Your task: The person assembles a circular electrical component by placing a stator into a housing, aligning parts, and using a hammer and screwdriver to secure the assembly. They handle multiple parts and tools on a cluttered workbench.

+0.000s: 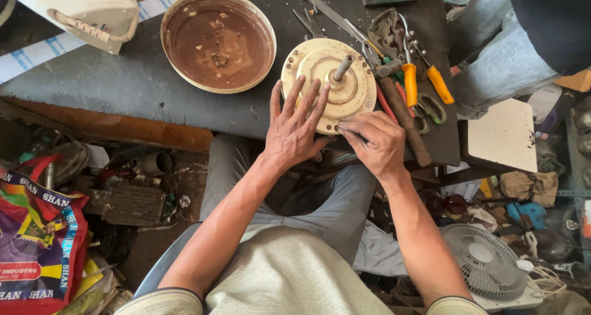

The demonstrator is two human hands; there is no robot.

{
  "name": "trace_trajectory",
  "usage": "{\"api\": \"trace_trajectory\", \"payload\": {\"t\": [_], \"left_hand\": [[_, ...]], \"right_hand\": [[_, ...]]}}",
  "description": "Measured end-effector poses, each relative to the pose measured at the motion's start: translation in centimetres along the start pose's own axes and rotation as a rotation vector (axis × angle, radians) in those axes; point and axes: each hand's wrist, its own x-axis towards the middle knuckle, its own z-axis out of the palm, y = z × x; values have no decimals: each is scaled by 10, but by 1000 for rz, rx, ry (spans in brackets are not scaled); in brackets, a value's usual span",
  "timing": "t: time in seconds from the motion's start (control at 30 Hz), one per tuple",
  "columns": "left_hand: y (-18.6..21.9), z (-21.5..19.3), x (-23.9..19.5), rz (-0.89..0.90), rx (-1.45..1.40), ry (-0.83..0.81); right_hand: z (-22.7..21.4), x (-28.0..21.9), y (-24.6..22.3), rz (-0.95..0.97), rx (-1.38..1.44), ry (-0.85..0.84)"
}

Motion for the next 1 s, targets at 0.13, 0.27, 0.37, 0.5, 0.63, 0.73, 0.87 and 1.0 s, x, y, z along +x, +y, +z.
{"api": "trace_trajectory", "payload": {"t": [0.13,0.27,0.37,0.5,0.63,0.73,0.87,1.0], "left_hand": [[-3,2,1,19,13,-49],[-4,4,0,27,3,-43],[-4,3,-2,33,0,-27],[-3,2,-2,27,2,-19],[-2,2,-2,18,10,-34],[-3,1,1,31,0,-10],[-7,3,3,67,31,4],[-14,2,11,126,21,50]], "right_hand": [[-3,2,-1,-18,-24,-45],[-5,3,-3,0,0,-73],[-5,4,-4,-1,-20,-105],[-8,4,-3,-3,-34,-162],[-9,1,-3,14,-22,-196],[-11,4,-1,8,-14,-205],[-17,5,3,-13,10,-256],[-22,12,6,-36,-25,-248]]}}
